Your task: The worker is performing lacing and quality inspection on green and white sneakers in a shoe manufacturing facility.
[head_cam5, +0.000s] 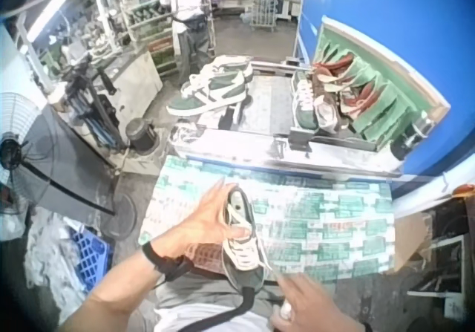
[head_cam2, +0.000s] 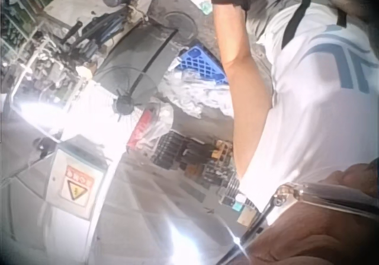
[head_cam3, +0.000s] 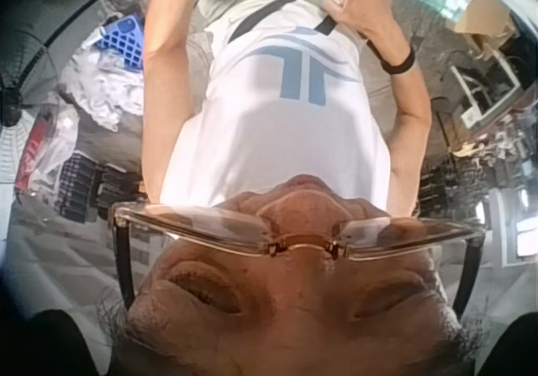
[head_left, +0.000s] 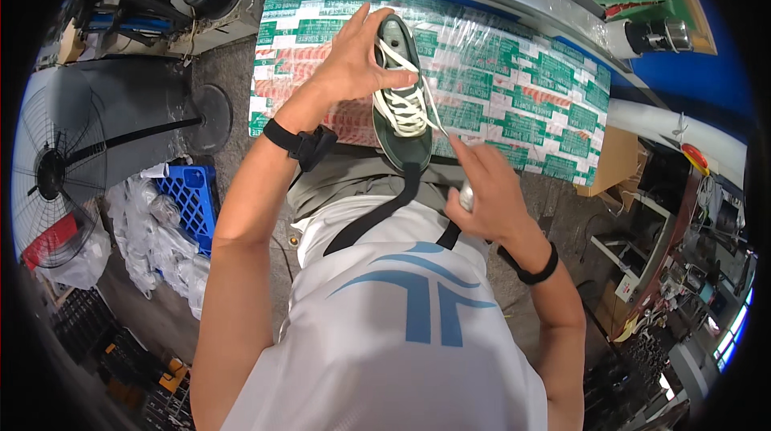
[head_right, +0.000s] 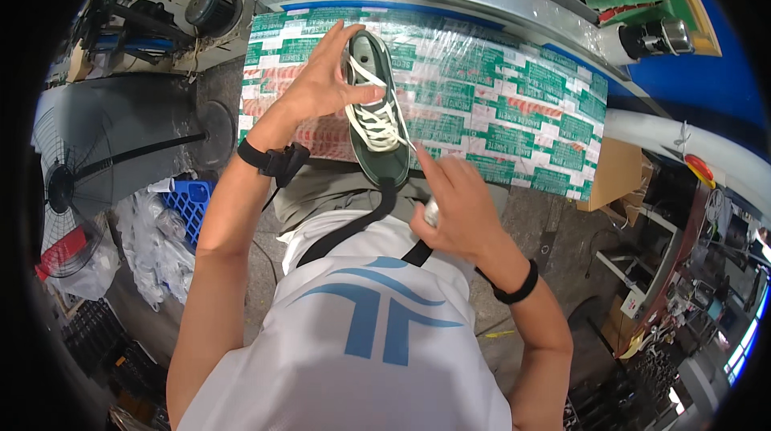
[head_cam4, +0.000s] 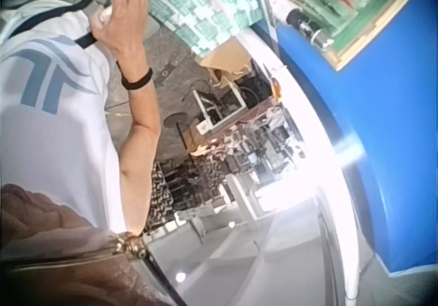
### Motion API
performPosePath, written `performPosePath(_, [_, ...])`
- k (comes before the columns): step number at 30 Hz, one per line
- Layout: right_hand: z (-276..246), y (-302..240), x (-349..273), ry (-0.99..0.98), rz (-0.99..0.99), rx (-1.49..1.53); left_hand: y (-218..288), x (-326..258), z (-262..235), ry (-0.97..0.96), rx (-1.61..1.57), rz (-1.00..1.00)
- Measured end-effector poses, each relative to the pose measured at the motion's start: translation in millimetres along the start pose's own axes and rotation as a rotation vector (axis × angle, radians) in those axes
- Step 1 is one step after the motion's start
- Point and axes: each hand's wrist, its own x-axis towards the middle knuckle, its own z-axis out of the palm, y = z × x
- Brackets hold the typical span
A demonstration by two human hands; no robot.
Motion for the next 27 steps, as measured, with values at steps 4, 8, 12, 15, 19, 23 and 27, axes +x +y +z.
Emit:
performPosePath(4, [28.2,9.2,46.9,0.168,-0.103,-0.052,-1.9,5.1,6.3,-0.011,-0.128,0.005])
performPosePath(8, [26.6,19.3,44.9,0.113,-0.120,-0.134,-4.3,-0.7,3.7,-0.017,-0.122,-0.023])
performPosePath(12, [13.6,6.6,15.5,0.070,-0.104,-0.137,3.5,-0.8,0.6,-0.013,-0.101,-0.029])
performPosePath(15, [18.5,0.8,25.0,0.119,-0.114,-0.101,-2.1,-0.2,4.6,0.000,-0.207,0.000])
performPosePath(19, [37.6,7.4,52.3,0.172,-0.166,-0.113,6.2,1.5,0.4,-0.068,-0.311,-0.025])
performPosePath(23, [50.8,10.6,58.5,0.159,-0.189,-0.080,1.9,1.1,10.9,-0.042,-0.310,-0.030])
performPosePath(27, [54.8,-3.8,68.8,0.178,-0.153,-0.029,4.9,3.3,17.0,-0.008,-0.275,-0.044])
